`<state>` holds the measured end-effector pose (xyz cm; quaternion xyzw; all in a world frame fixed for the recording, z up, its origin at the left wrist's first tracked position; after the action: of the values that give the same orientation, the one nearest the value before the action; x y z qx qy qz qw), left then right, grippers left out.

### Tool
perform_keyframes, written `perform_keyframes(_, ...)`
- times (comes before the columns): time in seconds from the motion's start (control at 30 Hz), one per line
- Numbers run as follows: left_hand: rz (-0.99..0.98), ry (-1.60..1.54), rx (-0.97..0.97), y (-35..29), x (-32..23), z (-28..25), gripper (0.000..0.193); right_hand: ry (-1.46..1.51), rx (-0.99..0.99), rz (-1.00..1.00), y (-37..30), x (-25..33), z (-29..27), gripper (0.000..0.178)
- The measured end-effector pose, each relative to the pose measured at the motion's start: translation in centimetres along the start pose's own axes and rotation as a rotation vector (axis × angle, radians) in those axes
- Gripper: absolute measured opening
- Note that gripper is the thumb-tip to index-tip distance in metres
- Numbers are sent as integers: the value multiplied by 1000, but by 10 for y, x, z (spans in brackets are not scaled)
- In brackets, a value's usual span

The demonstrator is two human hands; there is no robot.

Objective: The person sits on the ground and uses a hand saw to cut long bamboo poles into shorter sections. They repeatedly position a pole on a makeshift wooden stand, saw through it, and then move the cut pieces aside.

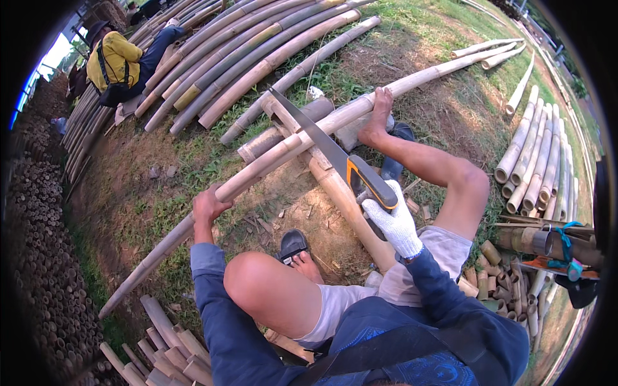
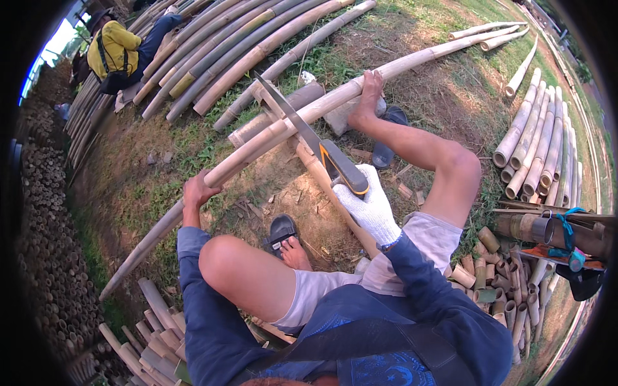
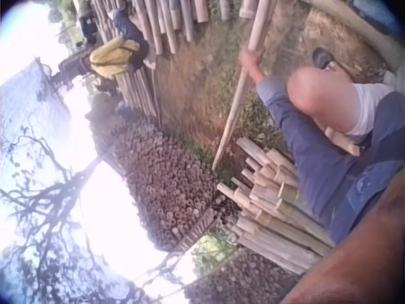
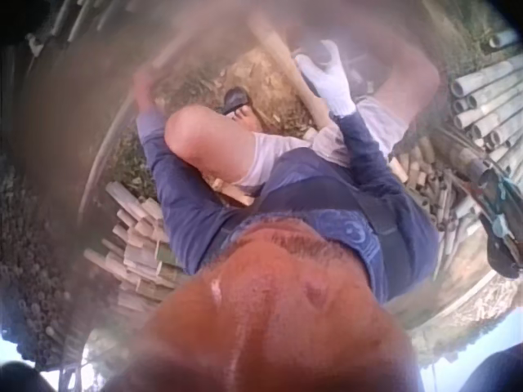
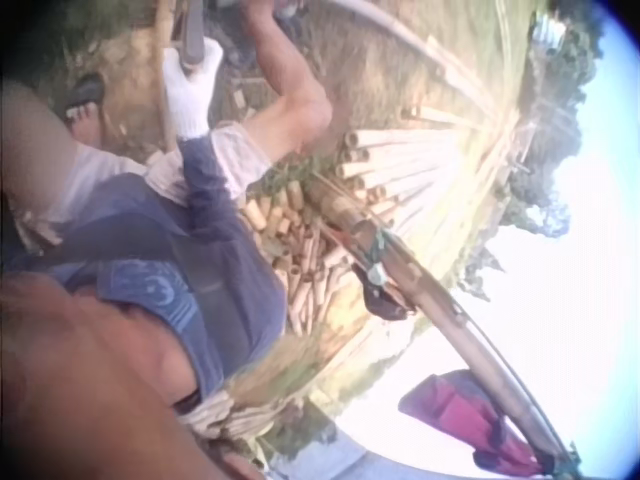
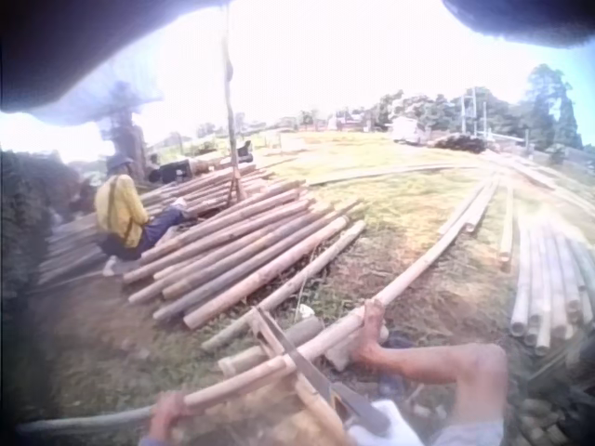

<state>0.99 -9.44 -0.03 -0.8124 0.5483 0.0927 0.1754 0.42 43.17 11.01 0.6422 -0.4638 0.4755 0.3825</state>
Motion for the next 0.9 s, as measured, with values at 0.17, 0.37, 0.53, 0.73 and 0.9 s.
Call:
perform_keyframes(0.17, -7, -21, -7, -6, 1, -6, 85, -90, -46, -55, 35, -42, 43, 42)
perform_keyframes(0.37, -40, 49, -10, -3, 7, -1, 89, -118, 7, -50, 41, -77, 42, 48)
perform_keyframes(0.53, -43, 76, -7, 1, 5, 2, 88, -118, 58, -39, 38, -91, 43, 51)
perform_keyframes(0.73, -63, 65, 4, 1, 1, 1, 88, -178, 46, -69, 34, -91, 43, 54)
perform_keyframes(0.9, -46, 65, -26, -1, 5, -1, 86, -105, 121, 67, 28, -94, 41, 55)
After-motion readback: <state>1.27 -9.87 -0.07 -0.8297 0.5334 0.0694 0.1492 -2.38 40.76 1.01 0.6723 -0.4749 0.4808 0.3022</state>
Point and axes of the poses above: each hand's wrist, its own y-axis towards the middle knuckle, its own z-axis out of the palm, x = y × z, the point moved 7 cm from there along y, towards the middle knuckle, and after that the axes turned 13 degrees about -y, right-handed, at the moved point
